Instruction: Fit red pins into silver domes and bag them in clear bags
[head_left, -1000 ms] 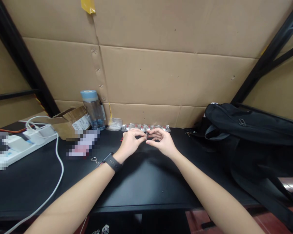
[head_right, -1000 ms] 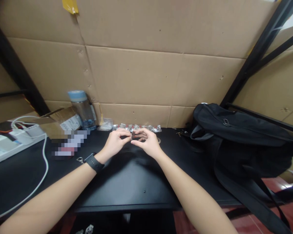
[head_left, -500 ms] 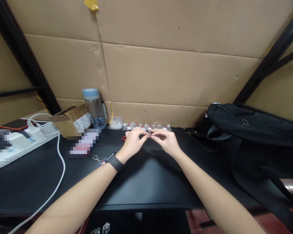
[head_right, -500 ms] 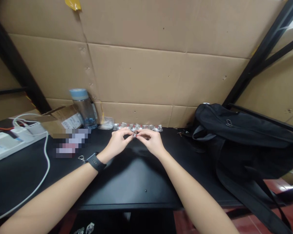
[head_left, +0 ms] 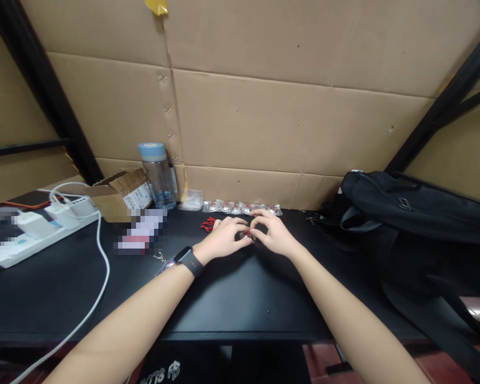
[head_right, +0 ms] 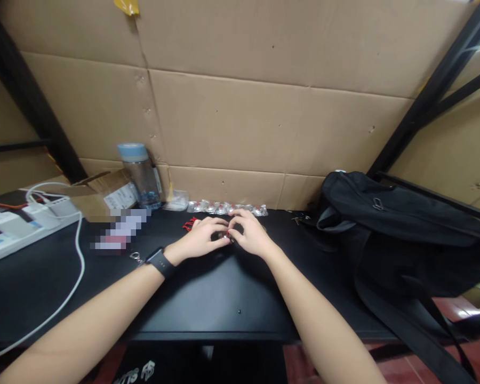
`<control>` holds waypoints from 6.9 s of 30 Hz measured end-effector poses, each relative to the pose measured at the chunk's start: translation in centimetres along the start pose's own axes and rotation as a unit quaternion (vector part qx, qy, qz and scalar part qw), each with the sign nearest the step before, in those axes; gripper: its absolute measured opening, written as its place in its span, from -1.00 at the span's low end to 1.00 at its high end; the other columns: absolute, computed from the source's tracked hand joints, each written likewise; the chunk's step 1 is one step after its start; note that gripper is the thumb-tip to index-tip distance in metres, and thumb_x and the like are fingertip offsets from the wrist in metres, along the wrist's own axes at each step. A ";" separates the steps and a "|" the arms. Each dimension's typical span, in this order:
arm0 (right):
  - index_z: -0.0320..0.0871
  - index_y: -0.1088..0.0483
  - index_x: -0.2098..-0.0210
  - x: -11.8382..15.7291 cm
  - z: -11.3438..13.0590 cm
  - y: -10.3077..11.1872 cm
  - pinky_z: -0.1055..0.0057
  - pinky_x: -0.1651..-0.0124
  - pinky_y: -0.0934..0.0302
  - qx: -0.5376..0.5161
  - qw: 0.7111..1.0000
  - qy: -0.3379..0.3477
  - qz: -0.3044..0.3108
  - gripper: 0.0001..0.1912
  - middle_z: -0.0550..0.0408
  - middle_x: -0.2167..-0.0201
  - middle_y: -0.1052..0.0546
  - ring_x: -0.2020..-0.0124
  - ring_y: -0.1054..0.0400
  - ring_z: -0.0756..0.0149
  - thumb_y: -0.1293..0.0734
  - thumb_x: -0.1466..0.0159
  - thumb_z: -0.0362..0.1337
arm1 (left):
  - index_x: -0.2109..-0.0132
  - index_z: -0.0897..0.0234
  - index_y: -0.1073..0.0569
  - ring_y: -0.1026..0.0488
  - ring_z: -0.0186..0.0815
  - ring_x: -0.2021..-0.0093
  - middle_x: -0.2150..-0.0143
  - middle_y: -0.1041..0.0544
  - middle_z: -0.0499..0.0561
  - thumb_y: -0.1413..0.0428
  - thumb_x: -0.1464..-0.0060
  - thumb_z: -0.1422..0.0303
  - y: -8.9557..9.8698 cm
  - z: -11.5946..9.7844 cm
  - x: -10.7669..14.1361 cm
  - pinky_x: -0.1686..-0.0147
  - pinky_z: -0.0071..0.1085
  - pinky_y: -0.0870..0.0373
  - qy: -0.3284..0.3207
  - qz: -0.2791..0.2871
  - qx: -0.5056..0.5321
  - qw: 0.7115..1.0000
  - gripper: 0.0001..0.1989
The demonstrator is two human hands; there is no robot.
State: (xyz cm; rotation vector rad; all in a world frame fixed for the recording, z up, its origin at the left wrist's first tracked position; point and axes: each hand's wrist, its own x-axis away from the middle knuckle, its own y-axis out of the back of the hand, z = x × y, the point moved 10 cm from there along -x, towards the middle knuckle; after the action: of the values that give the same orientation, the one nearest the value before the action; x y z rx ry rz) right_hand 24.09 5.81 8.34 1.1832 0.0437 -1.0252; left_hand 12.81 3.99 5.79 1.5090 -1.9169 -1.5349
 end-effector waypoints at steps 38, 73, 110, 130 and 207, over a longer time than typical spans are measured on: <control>-0.14 -0.54 0.15 1.9 -11.3 1.8 0.38 0.08 -0.33 0.077 0.975 -0.175 0.115 -0.70 0.01 0.21 -0.63 0.19 -0.52 0.22 -0.47 -0.09 -0.35 | 0.36 0.19 -0.53 -0.46 -0.06 0.07 0.23 -0.62 0.08 -0.10 -0.15 0.38 2.9 9.5 0.9 0.00 -0.19 -0.14 0.115 0.013 -0.176 0.978 -0.85; -0.03 -0.41 -0.03 0.2 1.6 0.2 0.23 -0.01 -0.44 -0.243 0.966 -0.029 -0.085 -0.55 -0.01 -0.03 -0.56 -0.09 -0.47 0.09 -0.48 -0.16 -0.24 | 0.26 0.25 -0.54 -0.51 -0.21 0.12 0.18 -0.59 0.03 -0.13 -0.19 0.33 3.9 1.3 -0.2 0.00 -0.28 -0.36 0.034 -0.155 0.157 0.975 -0.88; -0.09 -0.52 0.09 0.0 -0.1 -0.9 0.15 -0.07 -0.46 -0.351 0.931 -0.082 -0.061 -0.66 -0.03 -0.05 -0.55 0.00 -0.52 0.11 -0.48 -0.18 -0.10 | 0.14 0.19 -0.22 -0.59 -0.28 0.17 0.31 -0.57 -0.06 -0.25 -0.08 0.30 2.5 2.8 -0.2 0.03 -0.32 -0.41 0.078 -0.186 0.410 0.889 -0.66; -0.11 -0.52 0.24 -0.1 1.5 0.4 0.29 0.07 -0.39 -0.115 0.991 0.007 -0.063 -0.84 -0.05 0.02 -0.52 0.01 -0.44 0.18 -0.32 -0.36 -0.20 | 0.24 0.15 -0.62 -0.42 -0.15 -0.04 0.04 -0.56 0.02 -0.07 -0.24 0.21 3.2 0.1 -0.1 -0.11 -0.21 -0.29 0.013 -0.091 0.074 0.993 -0.75; -0.13 -0.47 0.26 0.8 -2.8 -1.3 0.17 0.08 -0.50 -0.452 0.857 -0.179 -0.171 -0.67 0.05 0.26 -0.59 0.18 -0.54 0.18 -0.55 -0.07 -0.13 | 0.26 0.31 -0.58 -0.60 -0.17 0.12 0.18 -0.66 0.12 -0.23 -0.08 0.20 2.3 3.2 -0.1 -0.02 -0.26 -0.46 0.143 -0.152 0.326 0.922 -0.76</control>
State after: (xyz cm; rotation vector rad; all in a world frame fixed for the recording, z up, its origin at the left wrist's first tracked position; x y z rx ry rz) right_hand 24.96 7.43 5.75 0.1089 0.4104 -1.3074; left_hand 9.28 5.66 6.39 2.2384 -2.1961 -0.7004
